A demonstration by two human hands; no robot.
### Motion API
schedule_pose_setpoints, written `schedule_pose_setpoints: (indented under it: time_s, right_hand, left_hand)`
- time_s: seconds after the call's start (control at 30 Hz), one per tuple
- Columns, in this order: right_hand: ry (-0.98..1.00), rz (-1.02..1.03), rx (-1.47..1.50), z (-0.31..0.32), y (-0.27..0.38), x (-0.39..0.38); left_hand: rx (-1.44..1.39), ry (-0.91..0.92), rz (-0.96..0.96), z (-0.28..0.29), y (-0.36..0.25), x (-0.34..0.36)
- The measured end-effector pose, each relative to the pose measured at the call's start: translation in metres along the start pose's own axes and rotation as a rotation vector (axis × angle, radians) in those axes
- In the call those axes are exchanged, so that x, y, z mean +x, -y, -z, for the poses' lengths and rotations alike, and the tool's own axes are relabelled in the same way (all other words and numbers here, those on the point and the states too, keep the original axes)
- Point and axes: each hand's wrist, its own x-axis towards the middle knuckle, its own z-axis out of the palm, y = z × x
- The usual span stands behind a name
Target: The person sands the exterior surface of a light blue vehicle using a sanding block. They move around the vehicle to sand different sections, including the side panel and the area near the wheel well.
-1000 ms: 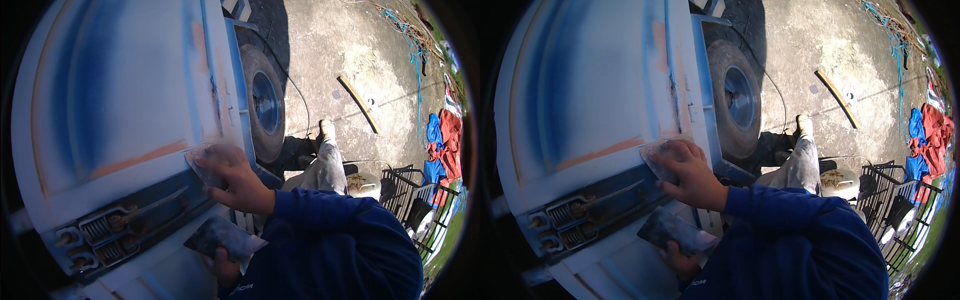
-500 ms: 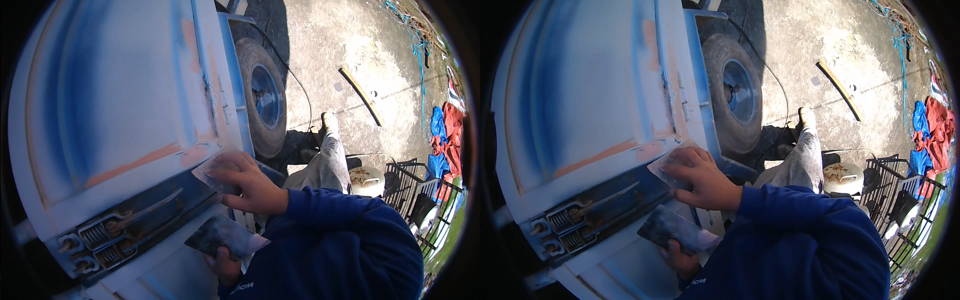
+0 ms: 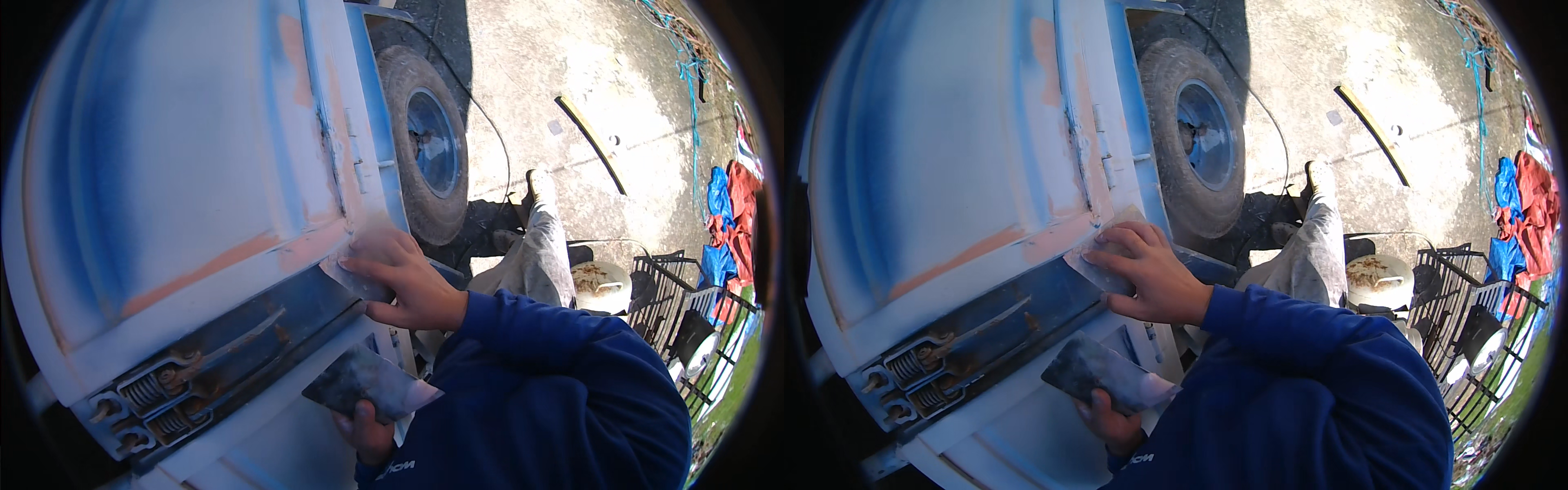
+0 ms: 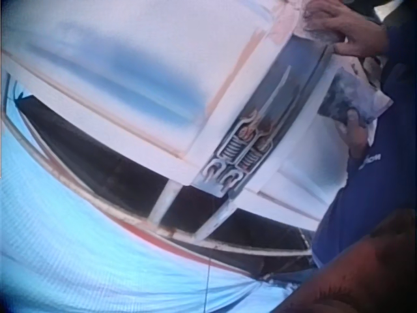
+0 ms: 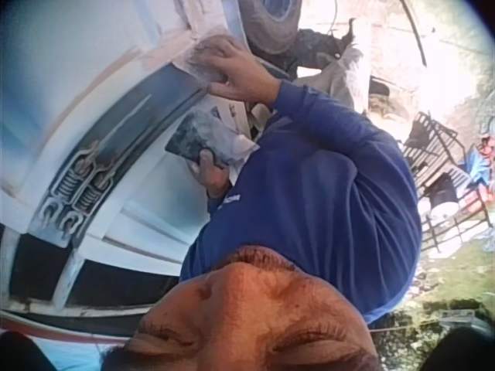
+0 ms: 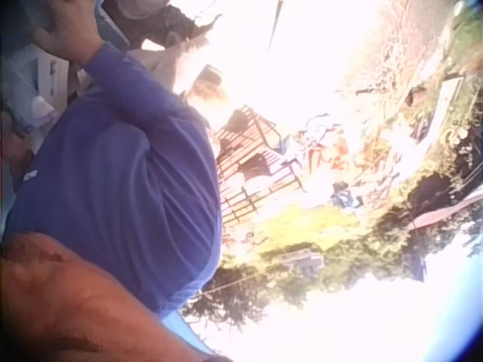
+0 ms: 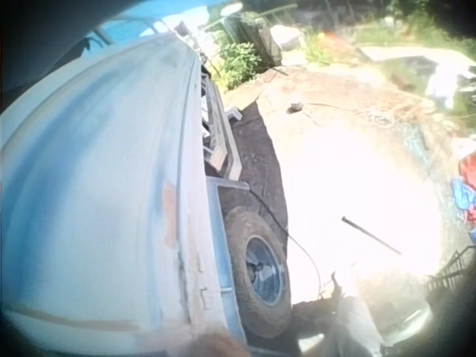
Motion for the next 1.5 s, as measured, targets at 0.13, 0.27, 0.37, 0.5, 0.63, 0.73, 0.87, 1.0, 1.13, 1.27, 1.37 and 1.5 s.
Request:
schedule_pose_setpoints:
  time_s: [0.13, 0.27, 0.37, 0.5, 0.63, 0.73, 0.87, 1.0, 1.13, 1.27, 1.37, 1.5]
  right_hand:
    - [-0.065, 0.001, 0.062, 0.004, -0.017, 0.007]
    - [-0.095, 0.124, 0.002, -0.002, -0.041, 0.013]
    - [-0.004, 0.202, -0.09, 0.005, -0.055, 0.002]
    - [0.079, 0.167, -0.105, 0.044, -0.041, -0.007]
    - [0.065, 0.035, 0.053, 0.086, 0.001, -0.024]
    - [0.158, 0.145, -0.086, 0.1, 0.041, -0.031]
    - [0.187, 0.166, -0.116, 0.096, 0.05, -0.033]
    - [0.235, 0.173, -0.093, 0.09, 0.05, -0.03]
    - [0.414, 0.169, -0.09, 0.083, 0.039, -0.034]
    - [0.124, 0.052, -0.014, 0.068, -0.018, -0.012]
    - [0.093, 0.183, -0.126, 0.052, -0.039, 0.006]
    - [0.084, 0.25, -0.166, 0.036, -0.06, 0.018]
  left_hand:
    - [0.024, 0.028, -0.008, 0.001, -0.001, -0.004]
    - [0.162, -0.053, 0.03, 0.005, -0.002, -0.002]
    - [0.118, -0.064, 0.034, -0.009, -0.012, 0.002]
    - [0.072, -0.107, -0.014, -0.037, -0.026, 0.021]
    - [0.044, -0.216, -0.208, -0.067, -0.035, 0.045]
    - [0.109, -0.206, -0.339, -0.081, -0.035, 0.058]
    - [0.078, -0.16, -0.421, -0.096, -0.033, 0.061]
    - [0.197, -0.18, -0.452, -0.097, -0.023, 0.056]
    - [0.176, -0.396, -0.597, -0.092, -0.031, 0.059]
    - [0.401, -0.286, -0.699, -0.047, -0.031, 0.064]
    - [0.472, -0.25, -0.649, -0.033, -0.024, 0.055]
    - [0.326, -0.244, -0.483, -0.039, -0.019, 0.042]
